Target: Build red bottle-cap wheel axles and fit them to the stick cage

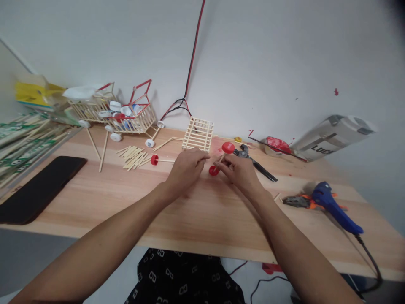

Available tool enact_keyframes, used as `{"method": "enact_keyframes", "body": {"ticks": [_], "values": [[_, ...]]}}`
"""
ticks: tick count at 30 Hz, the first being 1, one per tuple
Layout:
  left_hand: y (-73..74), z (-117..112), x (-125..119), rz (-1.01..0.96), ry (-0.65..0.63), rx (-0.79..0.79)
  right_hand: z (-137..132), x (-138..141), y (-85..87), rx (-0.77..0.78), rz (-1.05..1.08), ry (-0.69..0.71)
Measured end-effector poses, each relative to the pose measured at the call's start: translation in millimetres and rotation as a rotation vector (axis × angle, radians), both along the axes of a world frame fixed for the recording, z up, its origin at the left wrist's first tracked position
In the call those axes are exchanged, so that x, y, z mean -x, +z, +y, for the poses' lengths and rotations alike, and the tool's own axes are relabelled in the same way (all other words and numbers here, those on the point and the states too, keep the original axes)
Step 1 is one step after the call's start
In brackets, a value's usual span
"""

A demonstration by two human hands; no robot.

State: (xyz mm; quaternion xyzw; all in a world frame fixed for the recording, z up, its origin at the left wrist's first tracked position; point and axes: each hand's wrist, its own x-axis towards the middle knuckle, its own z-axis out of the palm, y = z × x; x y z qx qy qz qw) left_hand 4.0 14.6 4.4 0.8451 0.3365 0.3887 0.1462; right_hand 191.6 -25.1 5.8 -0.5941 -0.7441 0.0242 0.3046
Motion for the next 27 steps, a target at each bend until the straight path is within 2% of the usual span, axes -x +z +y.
{"method": "enact_keyframes", "body": {"ticks": [15, 27], "values": [[10.3, -1, 4, -0.131, 0.027, 0.016, 1, 1, -2.7, 0.022, 0.038, 0.01], [15.7, -2, 5, -0.218, 0.098, 0.065, 1, 2, -3.5, 0.037, 0.068, 0.009]]}}
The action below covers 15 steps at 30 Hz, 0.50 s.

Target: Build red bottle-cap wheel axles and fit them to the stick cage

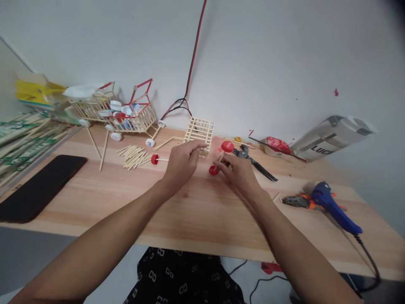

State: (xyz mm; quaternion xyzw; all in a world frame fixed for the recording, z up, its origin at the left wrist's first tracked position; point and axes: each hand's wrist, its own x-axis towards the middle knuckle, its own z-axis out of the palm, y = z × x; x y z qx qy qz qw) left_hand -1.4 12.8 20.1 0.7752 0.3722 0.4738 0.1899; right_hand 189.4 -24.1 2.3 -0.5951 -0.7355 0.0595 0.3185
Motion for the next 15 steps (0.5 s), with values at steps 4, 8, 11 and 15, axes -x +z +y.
{"method": "enact_keyframes", "body": {"ticks": [4, 8, 11, 15], "values": [[0.1, -0.4, -0.4, 0.011, 0.013, 0.003, -0.2, -0.5, 0.1, 0.012, 0.001, 0.005], [-0.2, -0.1, -0.5, 0.028, -0.001, 0.002, -0.1, -1.0, -0.2, 0.019, 0.008, 0.018], [-0.4, 0.0, -0.3, 0.027, -0.002, -0.011, -0.2, -1.0, -0.6, 0.004, -0.005, 0.008], [-1.1, 0.0, 0.0, 0.027, -0.007, -0.012, -0.7, 0.2, -0.7, -0.011, -0.028, 0.02]]}}
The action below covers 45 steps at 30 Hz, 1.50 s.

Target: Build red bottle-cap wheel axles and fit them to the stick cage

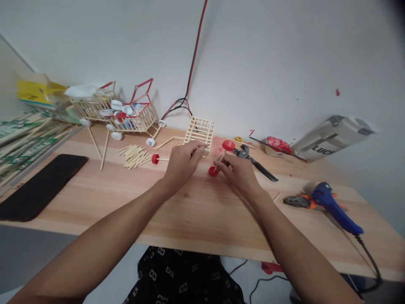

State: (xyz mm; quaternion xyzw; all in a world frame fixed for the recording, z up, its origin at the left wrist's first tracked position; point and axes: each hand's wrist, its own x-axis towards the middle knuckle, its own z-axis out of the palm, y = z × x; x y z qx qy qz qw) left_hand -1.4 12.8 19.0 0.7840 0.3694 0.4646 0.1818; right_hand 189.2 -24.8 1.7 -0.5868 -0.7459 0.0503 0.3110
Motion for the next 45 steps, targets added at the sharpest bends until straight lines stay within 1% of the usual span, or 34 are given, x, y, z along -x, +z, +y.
{"method": "enact_keyframes", "body": {"ticks": [3, 10, 22, 30, 39, 42, 45], "values": [[-0.8, 0, 0, 0.007, 0.001, 0.007, -1, 2, 0.6, 0.0, -0.017, 0.021], [-2.2, 1, -1, 0.01, -0.003, 0.013, -2, 4, 2.9, 0.038, -0.023, 0.024], [-3.8, 2, -1, -0.003, -0.019, 0.036, 1, 3, -1.1, 0.048, 0.014, 0.027], [0.7, 0, 0, 0.011, -0.009, 0.052, -1, 4, -0.5, 0.049, 0.029, 0.032], [6.3, -2, 0, -0.028, 0.047, -0.001, 0, 5, -1.3, 0.039, 0.027, 0.024], [7.4, -3, 0, -0.049, 0.05, -0.014, 0, 5, -1.0, 0.047, 0.031, 0.024], [9.2, -2, 1, -0.115, 0.044, 0.007, 1, 4, -2.4, 0.042, 0.044, 0.028]]}}
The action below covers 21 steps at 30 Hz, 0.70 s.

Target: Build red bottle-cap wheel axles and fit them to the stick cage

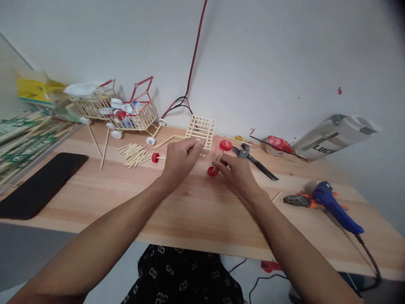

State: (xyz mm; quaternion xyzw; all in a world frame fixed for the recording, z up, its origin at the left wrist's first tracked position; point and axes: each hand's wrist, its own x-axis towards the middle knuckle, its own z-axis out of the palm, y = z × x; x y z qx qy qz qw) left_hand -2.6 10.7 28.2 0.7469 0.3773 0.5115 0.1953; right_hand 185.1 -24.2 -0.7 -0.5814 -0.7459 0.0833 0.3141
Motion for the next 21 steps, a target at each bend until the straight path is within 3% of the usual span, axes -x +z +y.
{"method": "enact_keyframes", "body": {"ticks": [6, 12, 21], "values": [[-2.3, 9, 5, -0.296, -0.025, 0.208, 2, -1, -3.4, 0.001, -0.007, -0.008], [-5.1, 18, 4, -0.617, -0.128, 0.334, 0, 0, -1.6, 0.001, -0.004, -0.01], [-1.6, 20, 4, -0.735, -0.156, 0.372, 0, 0, -2.3, 0.008, 0.002, -0.022]]}}
